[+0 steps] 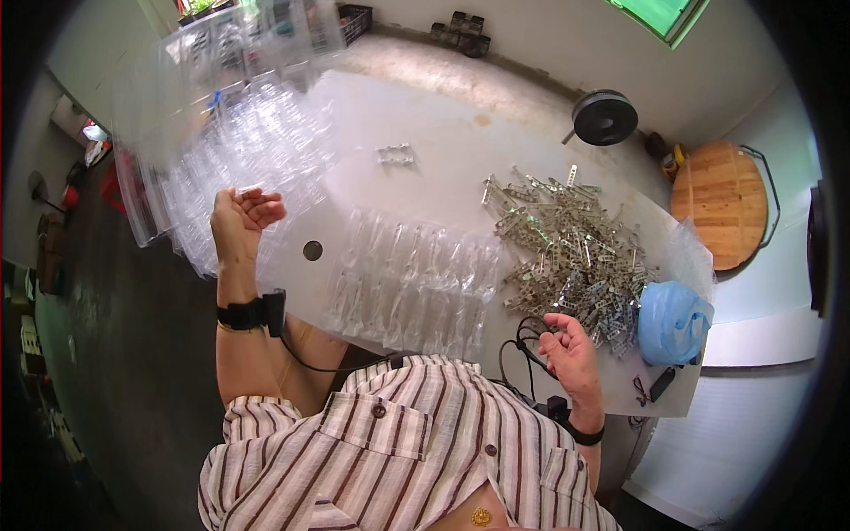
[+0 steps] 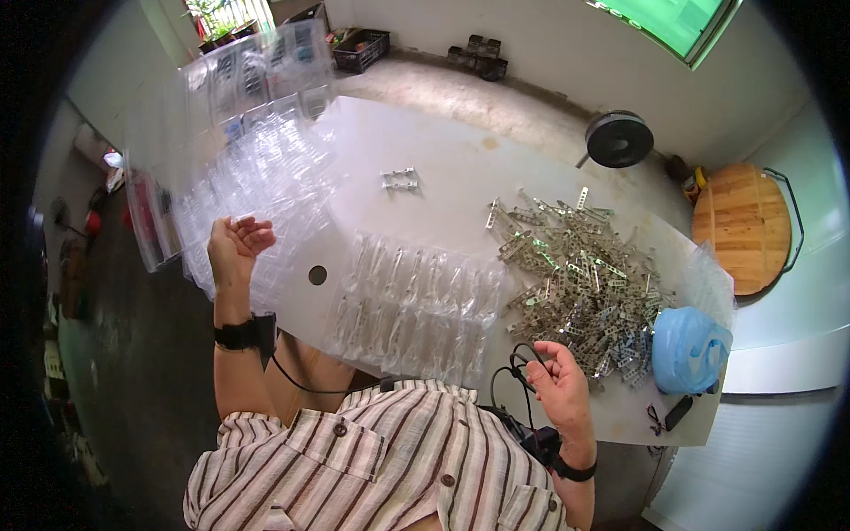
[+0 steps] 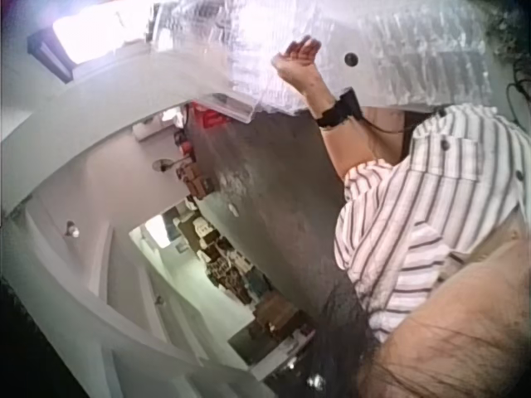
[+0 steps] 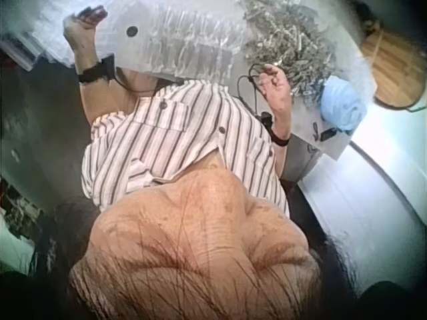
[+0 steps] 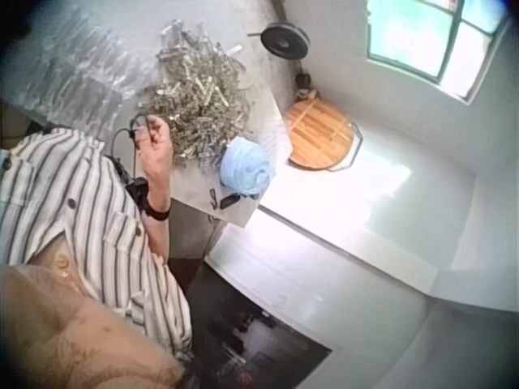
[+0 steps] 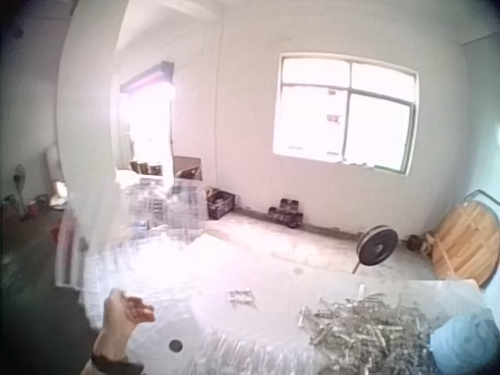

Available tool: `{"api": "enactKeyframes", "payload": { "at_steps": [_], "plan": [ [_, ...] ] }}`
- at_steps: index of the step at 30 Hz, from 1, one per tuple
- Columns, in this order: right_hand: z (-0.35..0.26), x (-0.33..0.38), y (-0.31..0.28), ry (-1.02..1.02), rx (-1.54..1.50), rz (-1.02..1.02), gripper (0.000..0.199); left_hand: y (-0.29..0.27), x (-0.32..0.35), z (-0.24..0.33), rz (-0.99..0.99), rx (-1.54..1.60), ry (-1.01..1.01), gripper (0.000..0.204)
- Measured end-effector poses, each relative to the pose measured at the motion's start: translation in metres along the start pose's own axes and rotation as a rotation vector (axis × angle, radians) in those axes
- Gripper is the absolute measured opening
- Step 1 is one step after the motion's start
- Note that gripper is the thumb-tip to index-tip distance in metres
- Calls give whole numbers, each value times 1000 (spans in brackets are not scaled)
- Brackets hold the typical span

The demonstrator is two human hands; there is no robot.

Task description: The person picks up a metal bracket from a pile and places it into a plastic tray, then slides the tray into a plastic sleeve. The person then continues to pick up and inspect several more metal brackets from the pile.

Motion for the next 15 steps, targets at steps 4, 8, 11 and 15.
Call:
{"api": "enactKeyframes", "payload": {
  "at_steps": [4,8,11,15],
  "plan": [
    [1,-4,-4,-12,-4,-10,36,42,47,-20,-157,-68,-114,43],
    [0,-10,-12,-27,48,-28,36,63,96,-62,-179,-185,-264,42],
    [-3,-12,-21,-21,53,-13,36,74,125,-102,-241,-201,-392,44],
    [6,-13,-37,28,73,16,36,67,143,-158,-283,-292,-645,42]
  ]
}}
Point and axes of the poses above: each hand's wrist, its own x-axis away from the middle knuckle, its own y-axis out of the palm, z = x × y, the point moved 9 cm from there along -x, towards the middle knuckle, and after that the axes turned 11 degrees about -y, right-handed, at the moved point
